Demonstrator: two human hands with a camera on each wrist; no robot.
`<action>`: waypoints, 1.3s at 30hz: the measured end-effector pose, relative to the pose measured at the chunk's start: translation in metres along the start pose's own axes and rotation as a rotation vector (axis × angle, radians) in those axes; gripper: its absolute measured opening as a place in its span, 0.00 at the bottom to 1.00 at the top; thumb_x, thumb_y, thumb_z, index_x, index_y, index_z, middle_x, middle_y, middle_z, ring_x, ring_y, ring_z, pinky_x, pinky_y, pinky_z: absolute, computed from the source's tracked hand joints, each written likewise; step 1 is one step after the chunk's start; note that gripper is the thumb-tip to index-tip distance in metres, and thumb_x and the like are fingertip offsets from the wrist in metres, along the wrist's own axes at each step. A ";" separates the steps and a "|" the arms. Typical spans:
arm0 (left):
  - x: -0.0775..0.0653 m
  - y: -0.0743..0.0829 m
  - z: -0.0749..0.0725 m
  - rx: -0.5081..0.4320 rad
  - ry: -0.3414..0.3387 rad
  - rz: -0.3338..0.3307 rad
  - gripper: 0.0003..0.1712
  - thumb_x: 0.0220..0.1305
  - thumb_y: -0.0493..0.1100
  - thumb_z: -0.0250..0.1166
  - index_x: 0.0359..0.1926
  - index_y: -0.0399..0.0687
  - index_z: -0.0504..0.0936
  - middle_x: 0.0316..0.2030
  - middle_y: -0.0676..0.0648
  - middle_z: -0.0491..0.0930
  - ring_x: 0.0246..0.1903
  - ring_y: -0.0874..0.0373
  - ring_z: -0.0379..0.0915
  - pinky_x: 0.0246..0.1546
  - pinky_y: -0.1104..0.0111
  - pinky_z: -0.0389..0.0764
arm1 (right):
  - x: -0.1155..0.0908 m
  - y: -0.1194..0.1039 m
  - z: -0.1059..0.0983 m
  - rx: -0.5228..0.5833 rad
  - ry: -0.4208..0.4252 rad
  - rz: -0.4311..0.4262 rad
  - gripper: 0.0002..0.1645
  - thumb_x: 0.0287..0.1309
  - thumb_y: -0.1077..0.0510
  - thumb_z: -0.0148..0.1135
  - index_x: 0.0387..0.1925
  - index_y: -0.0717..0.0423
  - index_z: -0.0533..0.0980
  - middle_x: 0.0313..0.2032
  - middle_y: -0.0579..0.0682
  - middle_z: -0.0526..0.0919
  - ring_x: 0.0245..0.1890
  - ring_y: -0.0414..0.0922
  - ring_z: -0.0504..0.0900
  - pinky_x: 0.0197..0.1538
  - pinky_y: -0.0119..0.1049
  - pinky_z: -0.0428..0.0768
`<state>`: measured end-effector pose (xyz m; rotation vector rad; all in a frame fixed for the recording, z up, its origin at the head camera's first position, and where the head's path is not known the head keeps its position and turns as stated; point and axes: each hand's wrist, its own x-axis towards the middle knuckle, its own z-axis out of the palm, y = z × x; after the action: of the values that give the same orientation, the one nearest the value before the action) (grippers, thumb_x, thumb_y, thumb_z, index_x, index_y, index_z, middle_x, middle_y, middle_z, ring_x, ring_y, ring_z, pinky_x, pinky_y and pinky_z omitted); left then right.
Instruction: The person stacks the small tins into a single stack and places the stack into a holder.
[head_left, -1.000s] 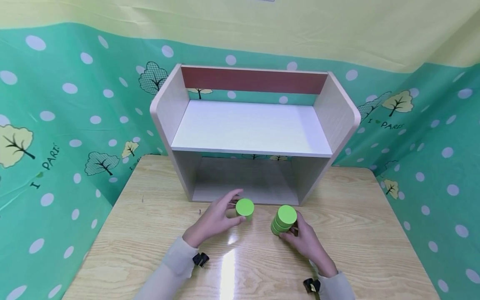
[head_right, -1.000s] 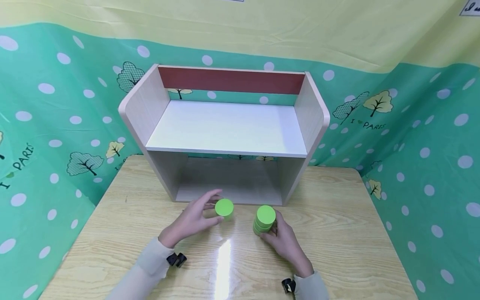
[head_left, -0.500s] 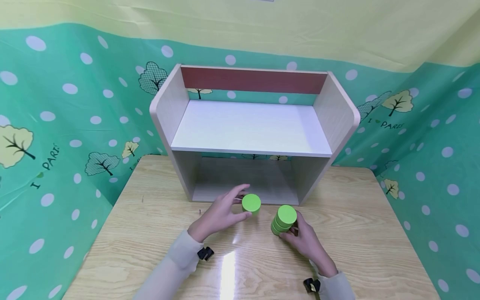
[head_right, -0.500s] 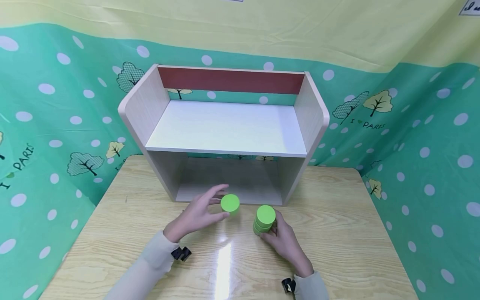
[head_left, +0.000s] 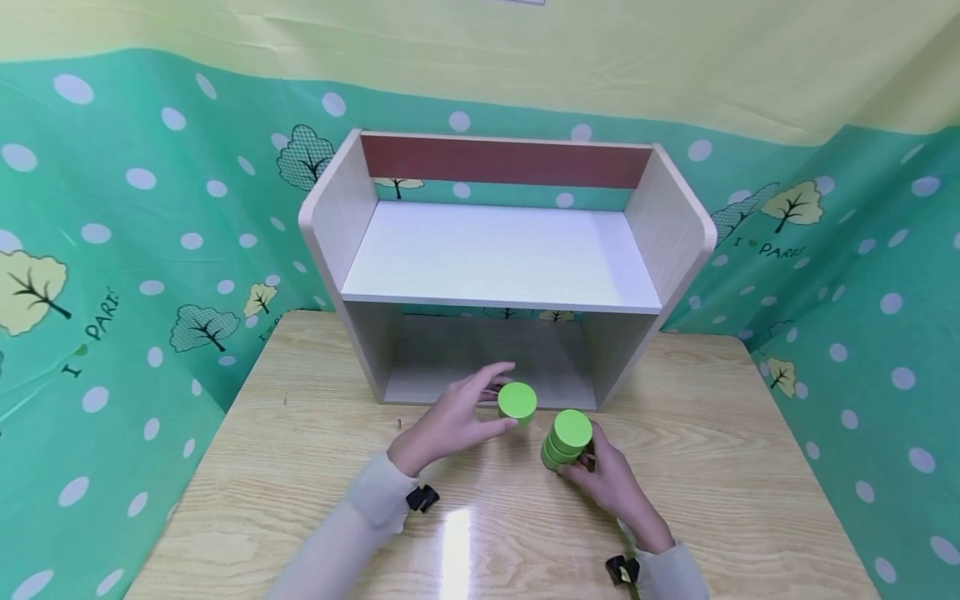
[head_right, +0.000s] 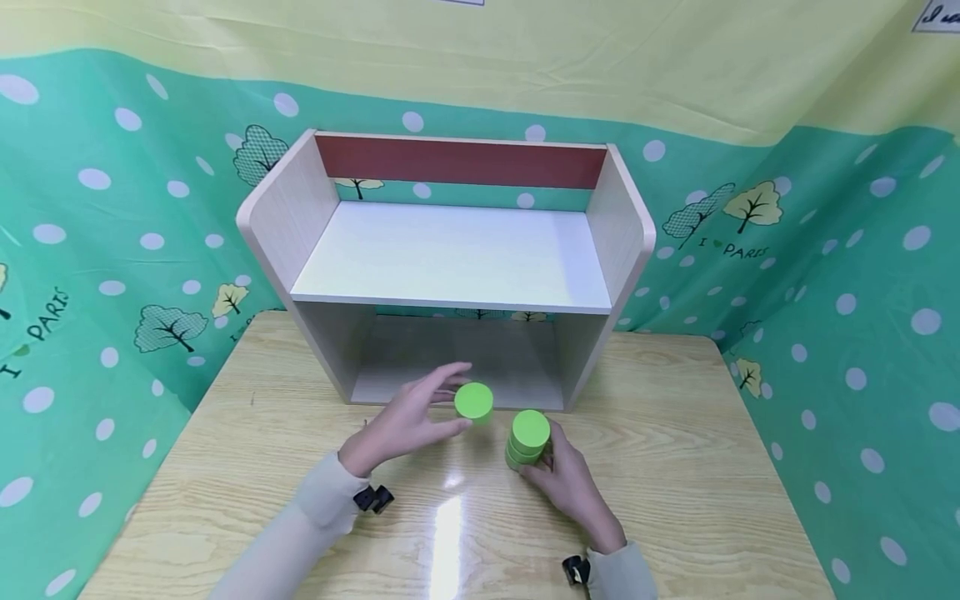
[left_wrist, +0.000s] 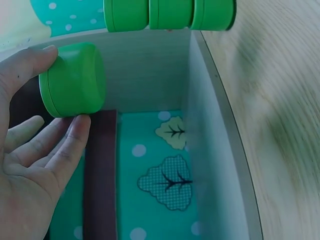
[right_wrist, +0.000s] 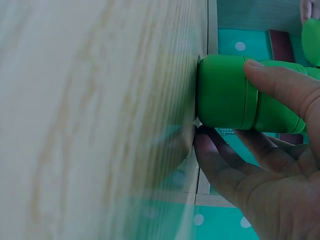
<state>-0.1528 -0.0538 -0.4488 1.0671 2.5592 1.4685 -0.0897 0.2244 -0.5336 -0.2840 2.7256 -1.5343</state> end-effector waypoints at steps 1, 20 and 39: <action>0.001 0.000 0.001 -0.003 -0.001 0.005 0.46 0.58 0.43 0.76 0.73 0.45 0.63 0.58 0.46 0.78 0.52 0.54 0.78 0.55 0.64 0.81 | 0.000 0.000 0.000 -0.001 0.001 0.000 0.44 0.50 0.66 0.77 0.66 0.62 0.64 0.54 0.62 0.79 0.56 0.58 0.78 0.55 0.50 0.82; 0.028 0.020 0.009 -0.043 -0.057 0.108 0.46 0.59 0.41 0.75 0.73 0.42 0.62 0.62 0.43 0.74 0.54 0.53 0.77 0.55 0.65 0.81 | -0.001 0.000 0.000 -0.008 0.007 -0.027 0.44 0.50 0.66 0.77 0.67 0.61 0.64 0.54 0.61 0.80 0.54 0.57 0.79 0.53 0.51 0.83; 0.043 0.027 0.028 -0.006 -0.145 0.132 0.45 0.63 0.49 0.72 0.75 0.48 0.60 0.62 0.48 0.74 0.56 0.62 0.75 0.56 0.72 0.78 | 0.000 -0.002 0.000 0.004 0.001 0.008 0.44 0.51 0.68 0.75 0.67 0.63 0.63 0.57 0.63 0.78 0.55 0.59 0.78 0.56 0.52 0.82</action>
<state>-0.1620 0.0000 -0.4303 1.3131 2.4269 1.3666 -0.0893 0.2233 -0.5319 -0.2726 2.7203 -1.5387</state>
